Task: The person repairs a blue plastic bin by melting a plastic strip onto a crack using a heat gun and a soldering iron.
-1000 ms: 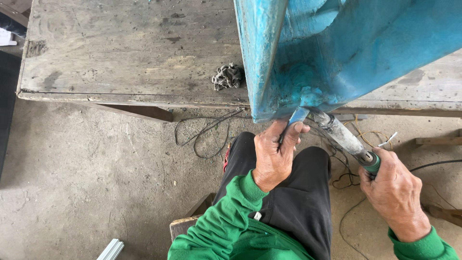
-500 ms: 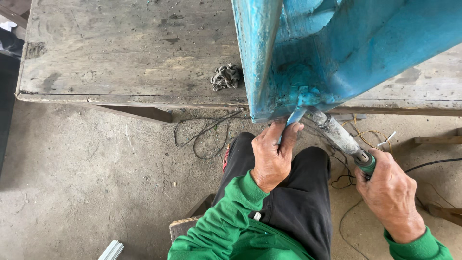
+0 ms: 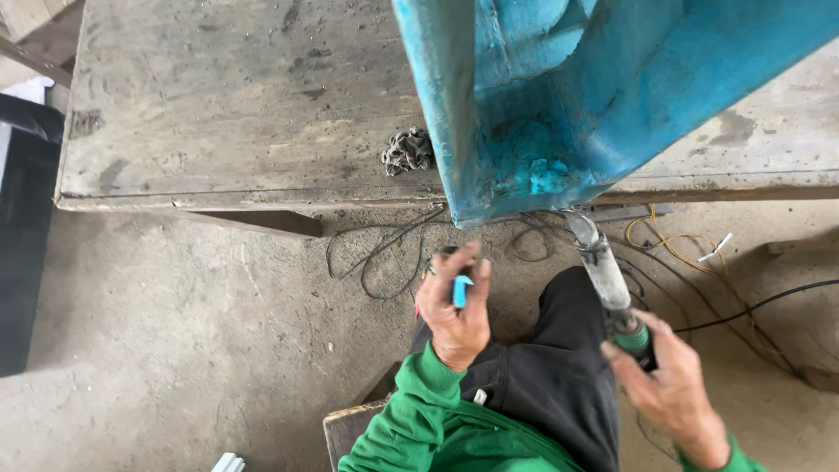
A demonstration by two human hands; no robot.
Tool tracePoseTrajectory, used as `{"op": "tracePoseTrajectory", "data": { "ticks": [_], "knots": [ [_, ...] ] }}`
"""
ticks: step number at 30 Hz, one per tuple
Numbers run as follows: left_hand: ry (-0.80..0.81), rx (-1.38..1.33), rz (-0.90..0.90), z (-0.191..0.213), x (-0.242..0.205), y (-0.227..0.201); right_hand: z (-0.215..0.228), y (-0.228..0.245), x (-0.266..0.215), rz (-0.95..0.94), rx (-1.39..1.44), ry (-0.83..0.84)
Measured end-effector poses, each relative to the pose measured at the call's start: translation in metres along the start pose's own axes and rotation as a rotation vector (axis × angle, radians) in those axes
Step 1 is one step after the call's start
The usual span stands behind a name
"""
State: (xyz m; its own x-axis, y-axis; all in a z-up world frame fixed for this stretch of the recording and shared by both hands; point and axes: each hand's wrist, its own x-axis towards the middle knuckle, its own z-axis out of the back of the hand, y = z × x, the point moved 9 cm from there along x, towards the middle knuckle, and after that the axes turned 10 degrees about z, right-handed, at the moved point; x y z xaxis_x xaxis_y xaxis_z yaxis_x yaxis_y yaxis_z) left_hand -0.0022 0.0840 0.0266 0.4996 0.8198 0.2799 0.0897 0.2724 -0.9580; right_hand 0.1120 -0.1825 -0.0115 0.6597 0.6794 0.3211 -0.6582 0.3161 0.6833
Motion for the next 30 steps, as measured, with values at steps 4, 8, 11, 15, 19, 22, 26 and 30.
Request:
{"op": "tracePoseTrajectory", "data": {
  "ticks": [4,8,11,15,19,22,26,30],
  "knots": [
    [-0.073,-0.143,-0.028,0.006,0.015,0.011,-0.04,0.004,-0.027,-0.108,0.595,-0.136],
    [-0.031,-0.263,-0.06,-0.007,0.04,0.017,-0.055,0.002,-0.014,-0.083,0.575,-0.154],
    [0.025,-0.18,-0.13,-0.008,0.054,0.015,-0.055,-0.002,-0.004,-0.081,0.519,-0.144],
    [0.086,-0.231,-0.131,-0.017,0.067,0.022,-0.041,-0.005,0.012,-0.017,0.394,-0.108],
    [-0.052,0.047,-0.274,-0.019,0.072,0.018,-0.028,-0.011,0.02,-0.038,0.281,-0.122],
    [-0.08,0.132,-0.334,-0.02,0.074,0.018,-0.021,-0.011,0.024,-0.032,0.186,-0.118],
    [-0.065,0.148,-0.375,-0.019,0.078,0.02,-0.02,-0.013,0.025,-0.057,0.146,-0.121],
    [-0.091,0.14,-0.417,-0.021,0.079,0.029,-0.02,-0.001,0.024,0.023,0.083,-0.179]
  ]
}}
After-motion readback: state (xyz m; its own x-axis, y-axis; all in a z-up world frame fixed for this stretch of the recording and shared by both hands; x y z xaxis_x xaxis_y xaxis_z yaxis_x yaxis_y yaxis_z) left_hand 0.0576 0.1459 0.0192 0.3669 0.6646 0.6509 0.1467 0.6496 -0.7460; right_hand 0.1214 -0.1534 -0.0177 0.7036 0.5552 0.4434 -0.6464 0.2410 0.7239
